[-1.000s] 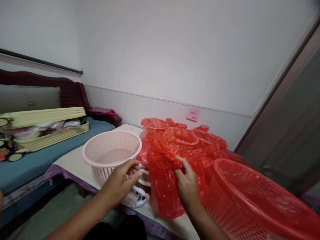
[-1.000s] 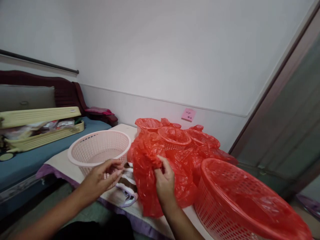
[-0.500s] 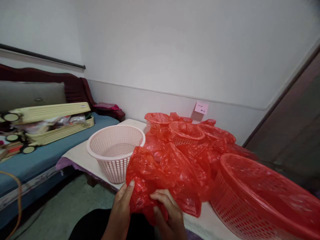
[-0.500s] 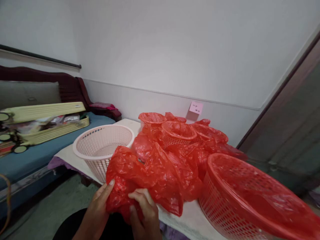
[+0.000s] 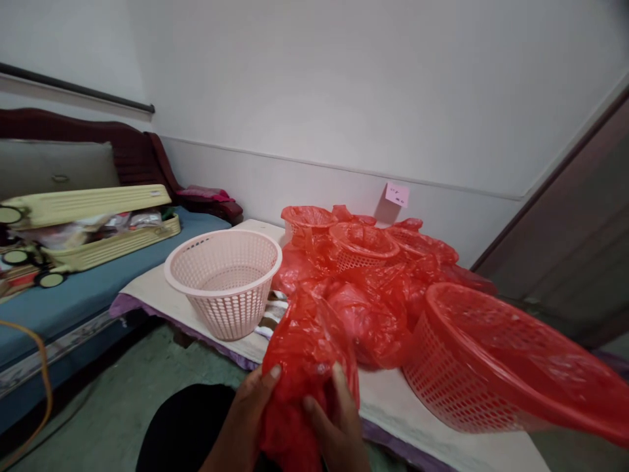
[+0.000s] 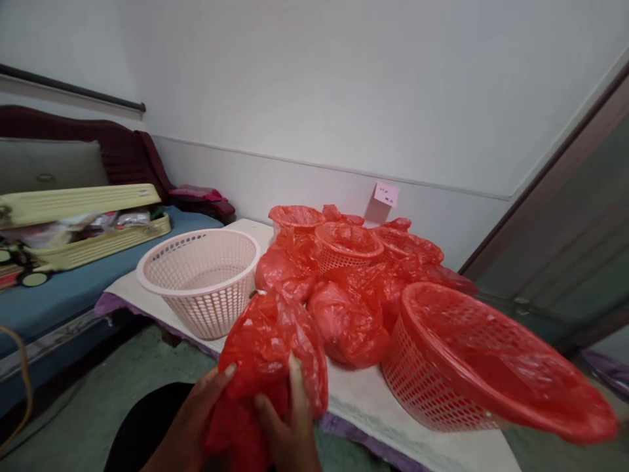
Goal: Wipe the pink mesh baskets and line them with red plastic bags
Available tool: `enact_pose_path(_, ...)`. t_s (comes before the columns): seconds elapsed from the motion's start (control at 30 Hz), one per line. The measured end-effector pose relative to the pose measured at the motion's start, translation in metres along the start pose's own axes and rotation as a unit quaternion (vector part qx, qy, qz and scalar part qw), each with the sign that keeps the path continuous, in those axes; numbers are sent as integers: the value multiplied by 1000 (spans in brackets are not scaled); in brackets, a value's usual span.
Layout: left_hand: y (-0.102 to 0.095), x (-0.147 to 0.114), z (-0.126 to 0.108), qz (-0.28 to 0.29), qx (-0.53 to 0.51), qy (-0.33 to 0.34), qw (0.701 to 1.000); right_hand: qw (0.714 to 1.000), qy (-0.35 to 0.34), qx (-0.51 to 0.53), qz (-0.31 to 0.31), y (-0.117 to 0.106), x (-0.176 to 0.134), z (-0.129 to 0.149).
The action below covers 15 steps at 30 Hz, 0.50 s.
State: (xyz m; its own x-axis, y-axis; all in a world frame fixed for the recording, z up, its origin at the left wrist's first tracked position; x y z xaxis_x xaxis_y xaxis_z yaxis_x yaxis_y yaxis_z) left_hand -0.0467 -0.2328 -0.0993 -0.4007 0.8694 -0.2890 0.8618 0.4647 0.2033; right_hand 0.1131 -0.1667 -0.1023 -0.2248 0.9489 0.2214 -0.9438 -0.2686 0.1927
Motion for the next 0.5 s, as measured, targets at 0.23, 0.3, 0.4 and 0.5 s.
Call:
enact_pose_path(0.23, 16, 0, 2, 158, -222, -68, 960, 978, 95, 185, 30, 35, 8, 7)
enact_pose_path(0.3, 14, 0, 1, 187, -234, -52, 953, 978, 90, 188, 3, 33, 12, 5)
enact_pose_path(0.4, 12, -2, -9, 196, -170, 2, 966, 983, 86, 162, -3, 33, 14, -2)
enact_pose_path(0.5, 14, -8, -18, 196, -85, 60, 975, 988, 88, 128, 14, 37, 11, -10)
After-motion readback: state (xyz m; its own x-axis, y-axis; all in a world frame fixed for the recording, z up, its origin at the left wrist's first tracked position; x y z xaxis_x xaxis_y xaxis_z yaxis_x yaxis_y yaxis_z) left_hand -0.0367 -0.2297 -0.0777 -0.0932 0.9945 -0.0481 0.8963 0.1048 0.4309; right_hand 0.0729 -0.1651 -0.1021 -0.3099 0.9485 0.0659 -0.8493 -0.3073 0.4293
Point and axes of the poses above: each hand's wrist, its own x-axis towards the middle knuckle, its own y-axis out of the palm, z = x × y, the point moved 6 cm from there along x, towards the middle knuckle, and after that the axes turned 11 degrees about x, right-handed, at the moved point
